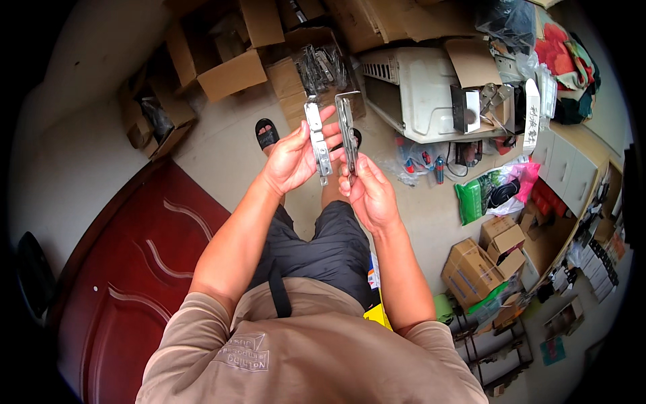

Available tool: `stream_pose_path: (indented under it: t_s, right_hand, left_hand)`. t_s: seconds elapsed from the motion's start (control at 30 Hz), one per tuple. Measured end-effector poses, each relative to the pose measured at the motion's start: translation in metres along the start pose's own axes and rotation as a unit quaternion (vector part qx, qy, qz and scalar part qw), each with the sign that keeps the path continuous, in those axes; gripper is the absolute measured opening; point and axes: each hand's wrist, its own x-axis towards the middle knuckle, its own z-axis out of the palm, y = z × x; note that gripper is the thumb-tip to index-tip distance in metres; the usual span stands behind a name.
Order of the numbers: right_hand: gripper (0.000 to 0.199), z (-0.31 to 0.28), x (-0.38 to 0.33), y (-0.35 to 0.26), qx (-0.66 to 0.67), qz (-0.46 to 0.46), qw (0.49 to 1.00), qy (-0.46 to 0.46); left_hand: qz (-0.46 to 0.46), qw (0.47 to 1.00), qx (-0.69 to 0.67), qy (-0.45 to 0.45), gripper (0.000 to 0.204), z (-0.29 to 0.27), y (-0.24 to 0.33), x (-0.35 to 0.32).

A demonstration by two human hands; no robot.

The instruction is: The person picks up metal hinge components from a large bin and a box, opening some of them to check their range of motion and kemudian placing them into smaller cardboard boxes.

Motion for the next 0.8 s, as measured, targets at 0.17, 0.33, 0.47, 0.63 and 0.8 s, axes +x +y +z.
stream_pose_path:
  t_s: [0.17,0.33,0.47,0.63,0.8]
  right_hand:
    - [0.027,0.015,0.006,0.018,-0.117,-0.022,0.991,0.057]
    - [0.025,0.023,0.013,0.032,-0.210,-0.027,0.975,0.071]
    - [0.025,0.022,0.015,0.043,-0.276,-0.048,0.957,0.083]
    - [0.026,0.026,0.017,0.046,-0.333,-0.061,0.936,0.095]
    - [0.026,0.020,0.017,0.047,-0.329,-0.062,0.938,0.092]
  left_hand:
    - [0.010,1.000,-0.020,0.017,0.070,-0.004,0.003,-0.010]
    - [0.023,0.997,0.066,0.039,0.066,-0.008,0.010,-0.024]
    - [0.013,0.993,0.106,0.041,0.065,-0.010,0.016,-0.031]
    - [0.009,0.994,0.086,0.063,0.062,-0.014,0.016,-0.035]
    - [0.004,0.993,0.087,0.080,0.061,-0.012,0.014,-0.034]
